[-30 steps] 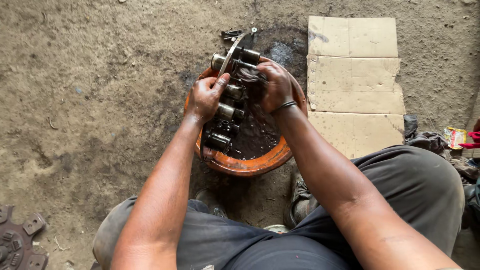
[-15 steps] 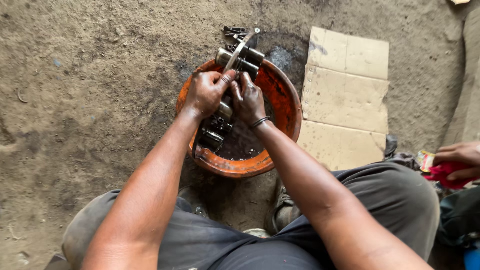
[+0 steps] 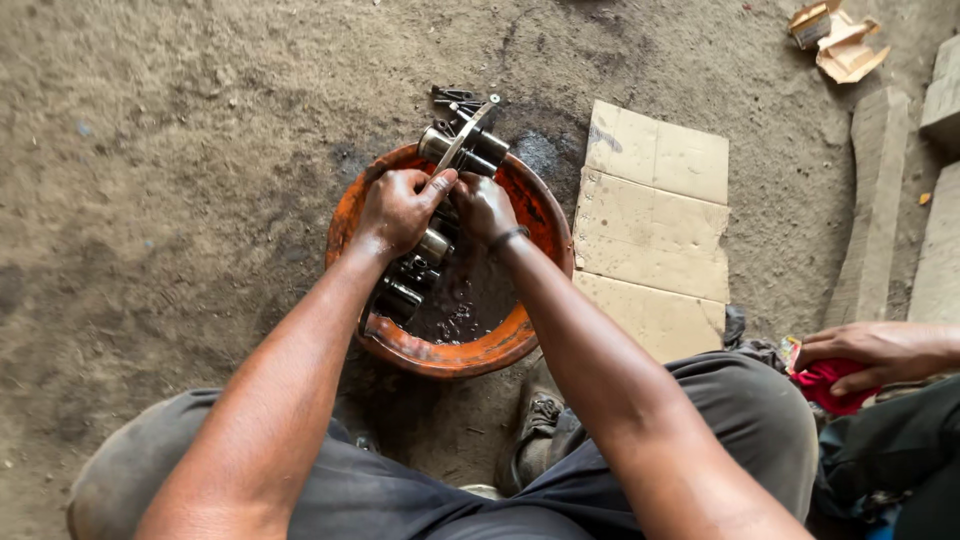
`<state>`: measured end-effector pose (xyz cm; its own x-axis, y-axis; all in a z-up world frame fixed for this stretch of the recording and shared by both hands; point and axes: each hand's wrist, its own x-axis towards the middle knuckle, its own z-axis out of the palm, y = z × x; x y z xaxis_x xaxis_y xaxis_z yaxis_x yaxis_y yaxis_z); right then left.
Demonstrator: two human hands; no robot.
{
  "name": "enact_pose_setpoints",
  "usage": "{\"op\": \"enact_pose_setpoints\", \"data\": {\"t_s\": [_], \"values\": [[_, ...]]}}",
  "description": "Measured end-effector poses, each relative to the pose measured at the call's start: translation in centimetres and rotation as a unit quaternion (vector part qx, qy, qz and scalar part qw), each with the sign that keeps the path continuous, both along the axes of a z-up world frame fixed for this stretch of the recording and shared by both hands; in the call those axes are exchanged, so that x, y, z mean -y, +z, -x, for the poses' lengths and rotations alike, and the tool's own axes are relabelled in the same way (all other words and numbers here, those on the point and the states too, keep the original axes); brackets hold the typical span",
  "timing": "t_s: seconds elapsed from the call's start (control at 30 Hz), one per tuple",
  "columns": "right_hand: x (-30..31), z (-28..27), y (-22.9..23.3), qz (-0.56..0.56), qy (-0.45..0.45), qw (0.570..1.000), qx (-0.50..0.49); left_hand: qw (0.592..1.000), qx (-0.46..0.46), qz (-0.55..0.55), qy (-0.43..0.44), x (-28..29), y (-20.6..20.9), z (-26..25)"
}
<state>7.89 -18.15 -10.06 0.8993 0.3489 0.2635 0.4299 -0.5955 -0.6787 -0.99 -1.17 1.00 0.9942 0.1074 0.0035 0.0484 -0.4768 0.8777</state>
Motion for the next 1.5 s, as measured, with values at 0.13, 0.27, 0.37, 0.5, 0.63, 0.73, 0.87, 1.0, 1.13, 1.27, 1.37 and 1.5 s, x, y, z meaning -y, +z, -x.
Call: {"op": "enact_pose_setpoints", "data": {"t_s": [0.13,0.27,0.37,0.5,0.63,0.73,0.87,1.0,1.13,1.27,1.37,1.5], "values": [[0.1,6.3,6.6,-0.032,0.016,0.999,0.020,0.999,0.035,0.011,-0.001,-0.1,-0.5,-0.9],[-1.0,9.8,9.1,-0.078,0.040,0.980,0.176,1.000,-0.011,0.029,-0.002,-0.2,-0.1,-0.8],[-1.2,8.3,8.4,-0.020,-0.008,0.995,0.094,0.997,0.069,0.036,-0.012,0.1,0.1,-0.6],[-0.9,4.4,3.9,0.014,-0.065,0.997,0.036,1.000,0.020,0.019,-0.003,0.7,-0.1,-0.3],[-0.3,-1.2,-0.4,-0.111,-0.021,0.993,-0.034,0.998,0.063,-0.018,0.008,0.8,-0.4,-1.1],[0.1,-4.2,-2.9,-0.218,-0.019,0.924,-0.314,0.999,0.039,-0.002,-0.003,0.5,-0.7,-0.5],[-0.3,-4.6,-2.8,-0.199,-0.019,0.873,-0.446,1.000,0.018,0.023,-0.010,0.3,0.0,-0.4],[-0.6,2.0,1.1,0.025,-0.025,0.999,0.035,0.999,0.009,0.035,-0.011,-0.2,-0.2,-0.3],[-0.2,7.4,7.2,0.053,0.005,0.996,0.074,0.996,0.031,0.084,-0.028,-0.3,-0.6,-0.7],[-0.1,9.9,9.9,0.077,0.025,0.989,0.127,0.999,0.009,0.050,-0.012,-0.3,-0.6,-1.1],[-0.4,9.1,9.9,0.074,0.004,0.991,0.111,0.999,0.027,0.031,-0.009,-0.2,-0.4,-1.0],[-0.2,5.3,6.5,0.121,-0.023,0.991,0.046,0.999,0.020,0.046,-0.011,0.5,-0.2,-0.6]]}}
